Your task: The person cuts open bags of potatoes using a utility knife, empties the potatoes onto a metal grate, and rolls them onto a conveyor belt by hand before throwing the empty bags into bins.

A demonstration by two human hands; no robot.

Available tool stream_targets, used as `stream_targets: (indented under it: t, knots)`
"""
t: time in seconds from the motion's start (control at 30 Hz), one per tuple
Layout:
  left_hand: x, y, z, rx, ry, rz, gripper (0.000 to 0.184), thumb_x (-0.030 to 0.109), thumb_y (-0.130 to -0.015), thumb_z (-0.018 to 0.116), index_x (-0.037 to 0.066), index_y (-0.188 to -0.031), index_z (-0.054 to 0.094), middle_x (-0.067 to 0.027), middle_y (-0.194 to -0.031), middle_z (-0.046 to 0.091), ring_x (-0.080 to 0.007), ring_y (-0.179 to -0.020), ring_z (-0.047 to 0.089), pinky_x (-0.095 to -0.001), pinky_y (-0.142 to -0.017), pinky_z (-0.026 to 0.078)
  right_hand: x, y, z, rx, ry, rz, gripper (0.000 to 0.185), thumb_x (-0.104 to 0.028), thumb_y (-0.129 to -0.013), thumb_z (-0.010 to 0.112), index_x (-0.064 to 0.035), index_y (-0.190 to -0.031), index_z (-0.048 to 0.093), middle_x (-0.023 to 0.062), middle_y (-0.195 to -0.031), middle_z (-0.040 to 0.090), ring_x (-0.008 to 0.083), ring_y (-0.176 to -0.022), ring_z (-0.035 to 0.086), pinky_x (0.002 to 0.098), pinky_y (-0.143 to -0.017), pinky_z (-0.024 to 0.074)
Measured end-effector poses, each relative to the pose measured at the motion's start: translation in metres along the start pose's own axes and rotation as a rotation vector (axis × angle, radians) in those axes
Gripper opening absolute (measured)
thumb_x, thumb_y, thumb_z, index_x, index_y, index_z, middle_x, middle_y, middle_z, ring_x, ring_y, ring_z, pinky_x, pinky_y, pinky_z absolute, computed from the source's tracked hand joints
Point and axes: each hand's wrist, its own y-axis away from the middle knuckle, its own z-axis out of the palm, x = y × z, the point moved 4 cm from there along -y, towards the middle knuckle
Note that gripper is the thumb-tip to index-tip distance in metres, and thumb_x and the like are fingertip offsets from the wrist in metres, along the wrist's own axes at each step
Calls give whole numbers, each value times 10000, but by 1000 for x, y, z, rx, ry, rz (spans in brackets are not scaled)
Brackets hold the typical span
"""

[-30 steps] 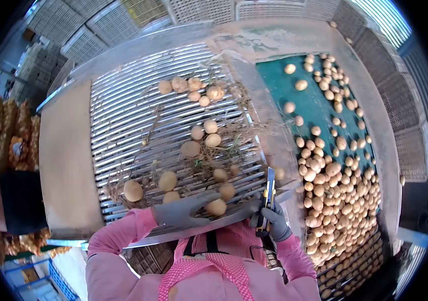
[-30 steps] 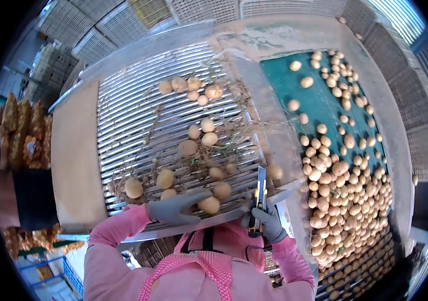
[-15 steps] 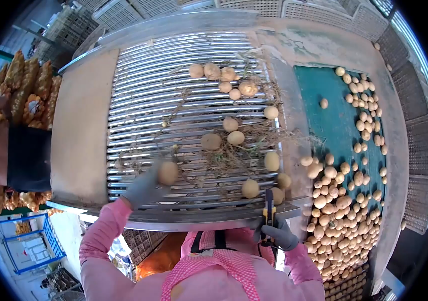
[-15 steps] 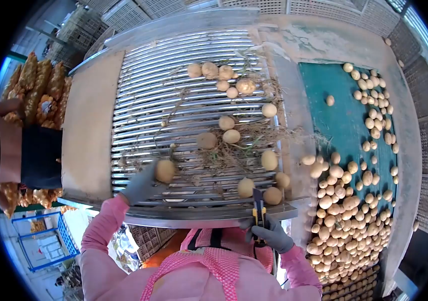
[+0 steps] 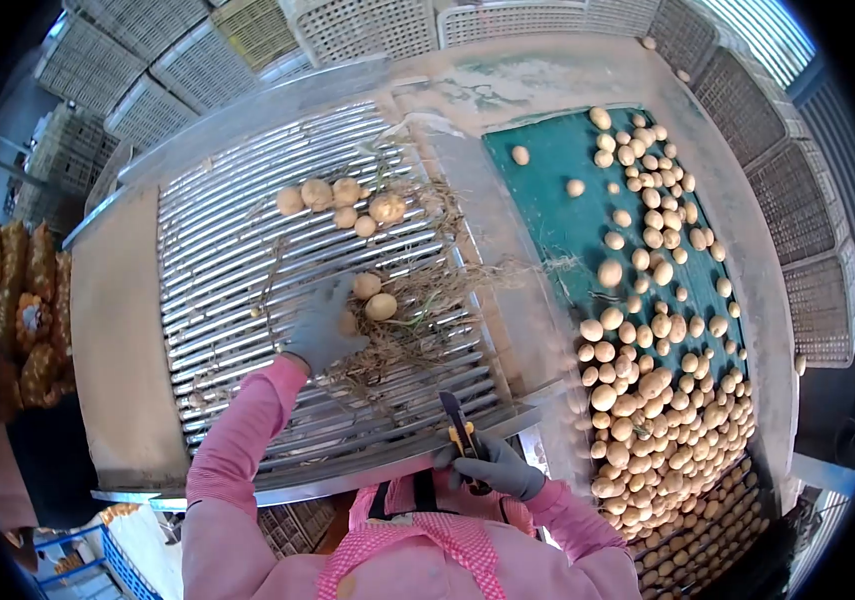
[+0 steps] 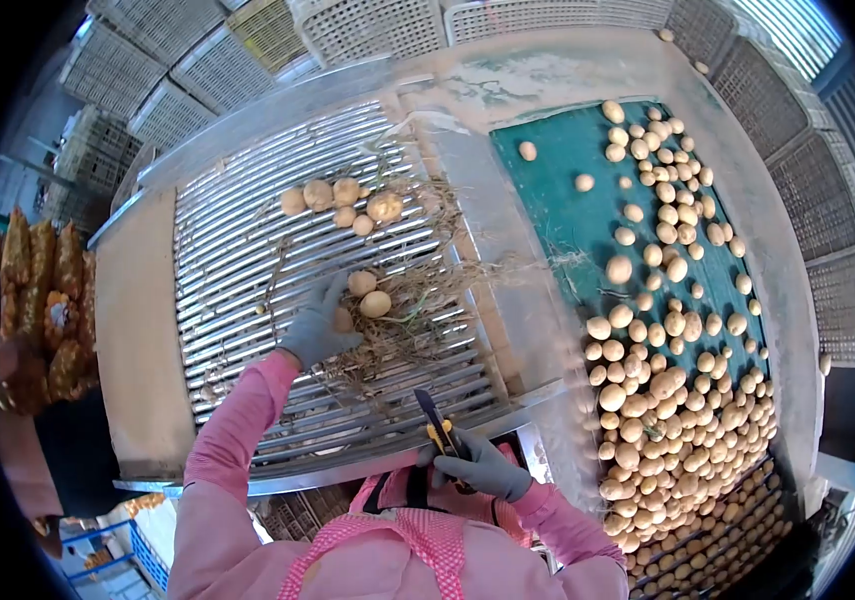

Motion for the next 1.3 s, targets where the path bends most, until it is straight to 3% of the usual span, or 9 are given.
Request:
stream_targets:
  t: [0.2,0.3,0.4,0.47,0.63,0.7,1.07,1.2,1.3]
  knots:
    - [11,-67,23,-430,-40,97,589,236,-729,688,97,-1233,415,-118,-1052,567,-313,-931,581,-396,-797,471,-1,-5,-7,-19,-4,32,411,-73,-876,547,-25,-1262,415,108,-1080,611,147,-806,628,279,-741,506]
    - [20,-93,26,-807,519,-115,569,245,-782,658,123,-1279,410,-99,-1100,551,-245,-946,574,-360,-795,477,5,-11,-16,-60,33,68,400,-84,-881,547,-27,-1257,422,96,-1081,609,140,-812,622,276,-742,503]
    - [16,-132,15,-112,795,371,547,300,-805,644,82,-1257,426,-175,-1222,508,-248,-1077,548,-356,-856,460,10,-18,-17,-119,-14,49,386,-94,-885,547,-30,-1247,430,83,-1081,602,140,-819,619,274,-747,500]
    - [32,-133,-11,-60,1017,-36,670,377,-818,640,86,-1344,345,-200,-1317,414,-275,-1162,491,-359,-898,438,8,-18,-18,-139,27,73,410,-141,-887,567,-38,-1256,422,45,-1050,591,95,-776,592,250,-696,503]
    - [-34,-160,-25,323,-55,-126,865,500,-758,662,125,-1417,245,-240,-1423,228,-375,-1202,426,-390,-970,389,8,-23,-26,-178,66,71,451,-144,-892,561,-32,-1299,402,41,-1064,586,92,-830,573,247,-738,486]
    - [-77,-174,-19,431,-11,-634,857,517,-728,681,109,-1378,300,-260,-1385,264,-422,-1163,434,-371,-959,396,2,-25,-27,-176,125,142,450,-139,-896,559,-25,-1304,408,41,-1096,579,90,-897,561,237,-799,465]
    - [43,-240,13,155,1039,229,605,287,-816,666,29,-1307,424,-81,-1192,524,-181,-1073,499,-309,-946,375,6,-37,-40,-294,130,137,423,-138,-895,559,-7,-1277,432,46,-1107,569,109,-992,527,254,-878,431]
    - [-9,-243,15,509,120,-181,707,342,-750,686,8,-1304,400,-233,-1178,509,-344,-1068,522,-406,-907,422,-3,-42,-43,-313,175,141,428,-151,-896,561,-4,-1278,436,58,-1142,567,128,-1048,508,265,-929,402]
    - [-30,-225,53,203,46,-175,728,376,-722,683,-11,-1273,408,-271,-1115,521,-406,-986,548,-456,-850,452,-14,-45,-44,-347,191,94,439,-159,-899,560,1,-1287,428,59,-1163,566,129,-1066,508,265,-945,393]
